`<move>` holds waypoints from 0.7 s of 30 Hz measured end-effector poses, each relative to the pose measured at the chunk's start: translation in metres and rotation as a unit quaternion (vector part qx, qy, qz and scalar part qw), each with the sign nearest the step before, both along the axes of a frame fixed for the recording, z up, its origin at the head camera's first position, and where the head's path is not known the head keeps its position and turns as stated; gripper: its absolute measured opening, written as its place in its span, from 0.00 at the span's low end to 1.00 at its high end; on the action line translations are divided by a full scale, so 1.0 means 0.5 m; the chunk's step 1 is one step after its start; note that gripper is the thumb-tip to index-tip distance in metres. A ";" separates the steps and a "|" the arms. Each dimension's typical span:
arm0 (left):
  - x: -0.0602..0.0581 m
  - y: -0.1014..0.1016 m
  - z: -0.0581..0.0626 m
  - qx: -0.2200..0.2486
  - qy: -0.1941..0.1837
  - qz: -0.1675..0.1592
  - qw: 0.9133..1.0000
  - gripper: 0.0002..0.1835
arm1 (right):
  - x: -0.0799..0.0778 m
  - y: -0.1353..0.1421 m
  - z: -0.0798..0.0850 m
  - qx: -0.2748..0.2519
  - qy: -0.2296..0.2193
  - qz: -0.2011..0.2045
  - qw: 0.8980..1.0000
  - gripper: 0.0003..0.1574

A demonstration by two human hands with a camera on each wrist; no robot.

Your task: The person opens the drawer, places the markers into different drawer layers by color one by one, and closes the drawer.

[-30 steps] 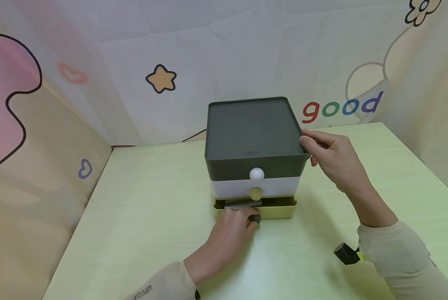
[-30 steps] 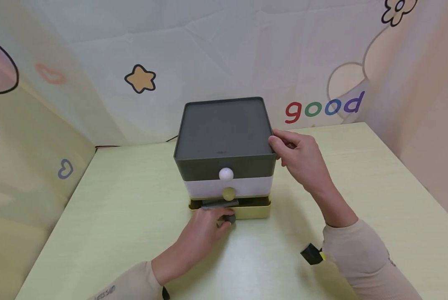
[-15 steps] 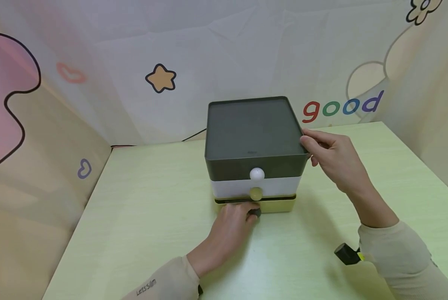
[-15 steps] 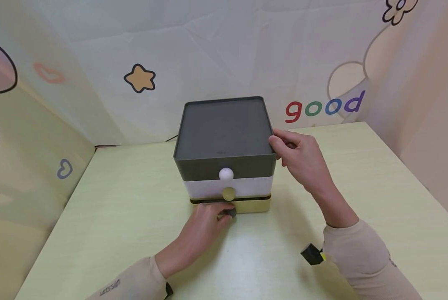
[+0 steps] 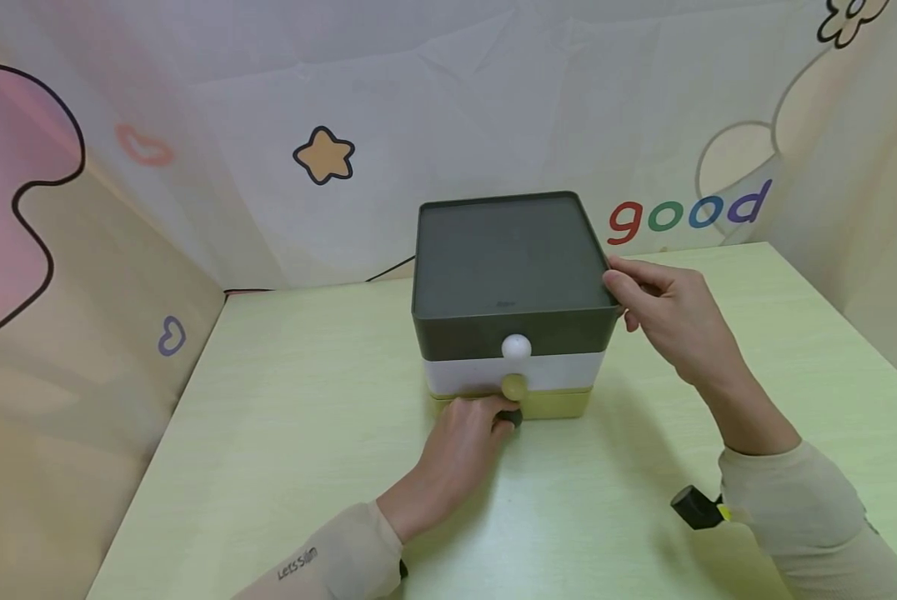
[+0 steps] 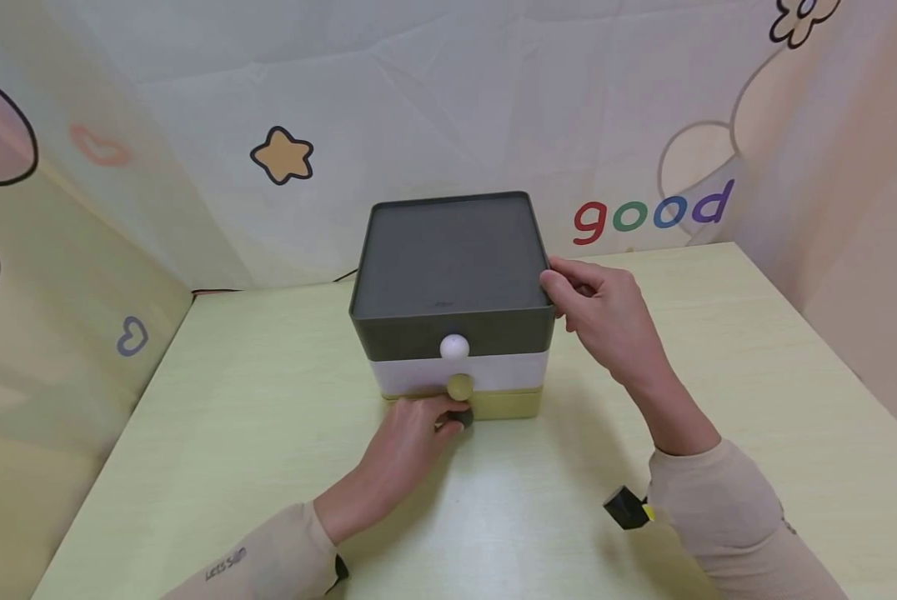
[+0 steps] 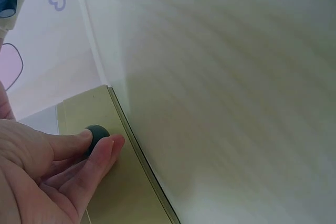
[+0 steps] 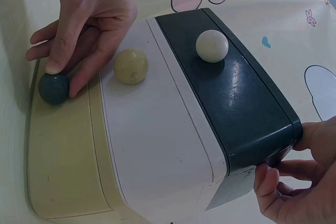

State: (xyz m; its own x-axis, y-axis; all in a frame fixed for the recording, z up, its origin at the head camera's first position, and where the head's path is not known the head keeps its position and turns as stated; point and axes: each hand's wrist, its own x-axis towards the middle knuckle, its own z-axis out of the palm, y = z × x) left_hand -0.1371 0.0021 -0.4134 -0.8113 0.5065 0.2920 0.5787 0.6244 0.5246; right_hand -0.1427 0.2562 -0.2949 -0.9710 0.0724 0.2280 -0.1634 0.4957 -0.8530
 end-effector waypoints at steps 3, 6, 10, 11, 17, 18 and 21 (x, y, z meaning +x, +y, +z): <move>-0.001 0.001 0.002 -0.006 -0.003 0.003 1.000 0.11 | 0.000 0.000 0.000 -0.003 -0.002 0.000 1.000 0.29; -0.002 0.002 0.005 -0.011 -0.004 0.006 1.000 0.12 | 0.000 0.000 0.000 -0.003 -0.002 -0.001 1.000 0.29; -0.005 0.003 0.006 -0.006 -0.004 0.005 1.000 0.11 | 0.000 0.001 0.001 0.001 -0.002 -0.002 1.000 0.29; -0.006 0.003 0.006 -0.006 -0.002 0.005 1.000 0.11 | 0.001 0.001 0.001 0.002 -0.002 -0.003 1.000 0.29; -0.007 0.002 0.007 -0.010 0.006 0.007 1.000 0.11 | 0.001 0.000 0.001 -0.001 -0.001 -0.002 1.000 0.29; -0.006 0.002 0.006 -0.010 0.006 0.007 1.000 0.11 | 0.001 0.000 0.001 -0.001 0.000 -0.001 1.000 0.29; -0.006 0.001 0.004 -0.010 0.005 0.008 1.000 0.11 | 0.000 0.000 0.000 -0.004 0.000 0.001 1.000 0.29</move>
State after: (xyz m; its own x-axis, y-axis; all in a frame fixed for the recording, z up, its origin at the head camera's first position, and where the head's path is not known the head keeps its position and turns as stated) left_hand -0.1400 0.0027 -0.4115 -0.8169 0.4985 0.2900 0.5730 0.6443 0.5065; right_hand -0.1427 0.2561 -0.2947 -0.9711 0.0726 0.2275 -0.1642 0.4890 -0.8567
